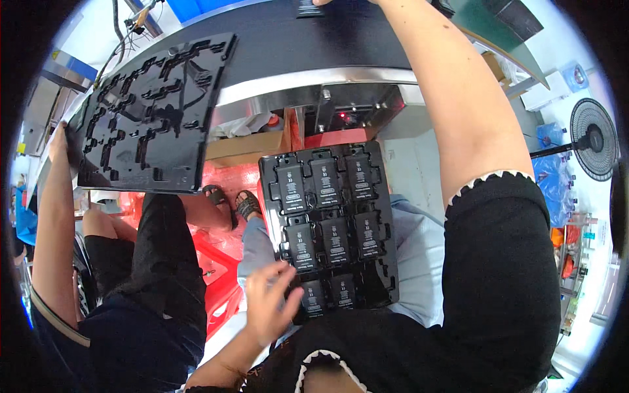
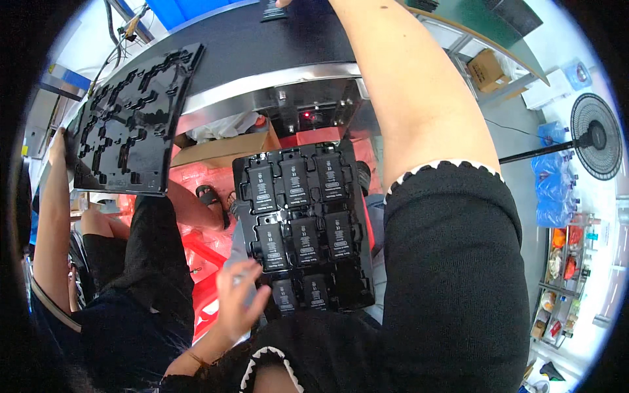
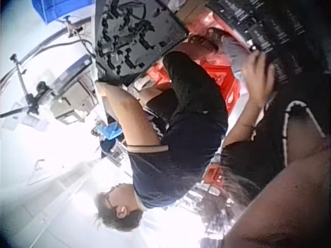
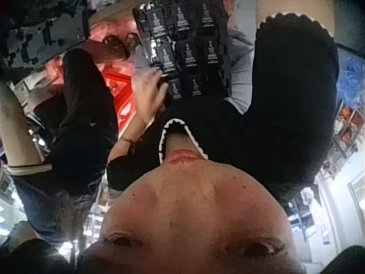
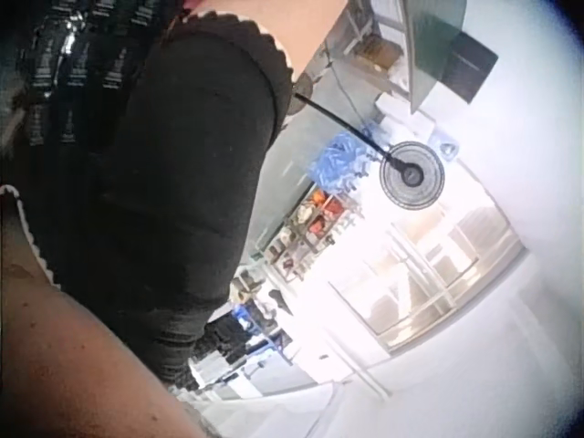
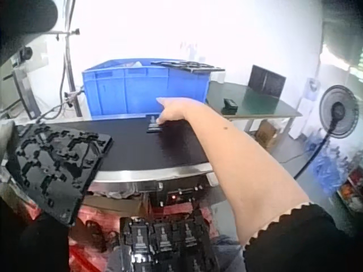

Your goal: The person sits on a red stool and repeatedly picks up small black battery modules from a blue bin. They place the modules into a black plastic tray held on their lap, arranging them into a grid pattern. The person continues this repetitive process of picking and placing until the tray is filled.

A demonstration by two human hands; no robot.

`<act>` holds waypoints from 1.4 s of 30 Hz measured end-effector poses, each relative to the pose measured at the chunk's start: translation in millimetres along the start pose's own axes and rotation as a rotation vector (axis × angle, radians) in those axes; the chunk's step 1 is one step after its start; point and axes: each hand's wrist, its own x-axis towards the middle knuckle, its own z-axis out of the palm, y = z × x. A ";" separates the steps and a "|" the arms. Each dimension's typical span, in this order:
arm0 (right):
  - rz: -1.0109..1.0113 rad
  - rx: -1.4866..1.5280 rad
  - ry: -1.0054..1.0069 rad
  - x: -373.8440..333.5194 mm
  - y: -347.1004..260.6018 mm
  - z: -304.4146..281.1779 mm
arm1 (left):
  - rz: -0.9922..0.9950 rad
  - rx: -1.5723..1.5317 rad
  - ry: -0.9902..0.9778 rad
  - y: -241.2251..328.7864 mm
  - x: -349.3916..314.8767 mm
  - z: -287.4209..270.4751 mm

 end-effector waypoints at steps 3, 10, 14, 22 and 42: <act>-0.090 0.012 -0.112 2.3 -3.2 -8.5 | -0.127 -0.080 0.323 -31.3 26.2 -15.2; 0.049 0.345 0.444 -132.4 -15.6 -27.5 | -0.197 -1.363 0.675 -49.9 129.4 -52.6; 0.022 0.521 0.346 -256.6 -69.8 -0.7 | -0.289 -1.308 0.891 -44.7 158.0 -62.2; -0.109 0.721 -0.217 -416.5 -95.1 140.3 | -0.305 -1.298 0.836 -21.8 142.2 -52.1; 0.364 0.691 0.388 -471.1 -127.4 202.6 | -0.438 -0.173 0.221 -36.5 -66.4 71.0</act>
